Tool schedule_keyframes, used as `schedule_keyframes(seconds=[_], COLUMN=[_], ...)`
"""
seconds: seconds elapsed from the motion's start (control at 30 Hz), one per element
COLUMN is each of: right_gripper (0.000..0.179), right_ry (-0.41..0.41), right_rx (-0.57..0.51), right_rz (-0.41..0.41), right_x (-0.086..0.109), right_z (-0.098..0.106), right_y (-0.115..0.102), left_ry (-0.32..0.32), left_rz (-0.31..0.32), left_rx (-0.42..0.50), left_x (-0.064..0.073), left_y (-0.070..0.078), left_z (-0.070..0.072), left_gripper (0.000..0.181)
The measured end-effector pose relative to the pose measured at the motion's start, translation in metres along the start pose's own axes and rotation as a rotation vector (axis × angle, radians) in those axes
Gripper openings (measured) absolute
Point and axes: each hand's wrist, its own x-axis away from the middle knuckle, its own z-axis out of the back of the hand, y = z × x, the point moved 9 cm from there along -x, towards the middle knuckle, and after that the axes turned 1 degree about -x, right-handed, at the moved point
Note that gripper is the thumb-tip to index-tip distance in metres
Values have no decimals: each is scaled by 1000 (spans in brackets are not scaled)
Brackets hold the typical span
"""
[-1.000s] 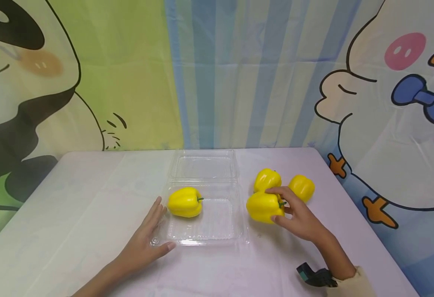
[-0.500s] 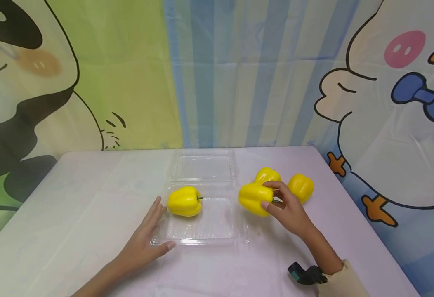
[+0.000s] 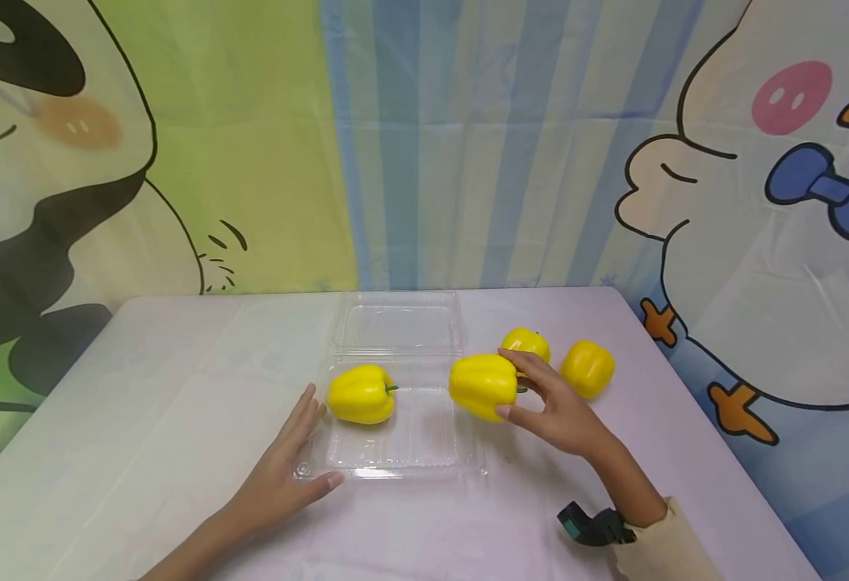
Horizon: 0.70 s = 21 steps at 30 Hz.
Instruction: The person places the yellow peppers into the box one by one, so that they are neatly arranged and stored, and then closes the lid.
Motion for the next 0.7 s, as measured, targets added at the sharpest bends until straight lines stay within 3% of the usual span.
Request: schedule_keyframes(seconds=[0.7], right_gripper=[69], right_ry=[-66], right_rx=[-93], right_rz=[-29], right_x=[-25], right_z=[-8], right_y=[-9], left_ry=[9], left_rz=[-24], left_rx=[-4], left_x=[0], left_y=[0], left_z=[0], left_gripper=[107])
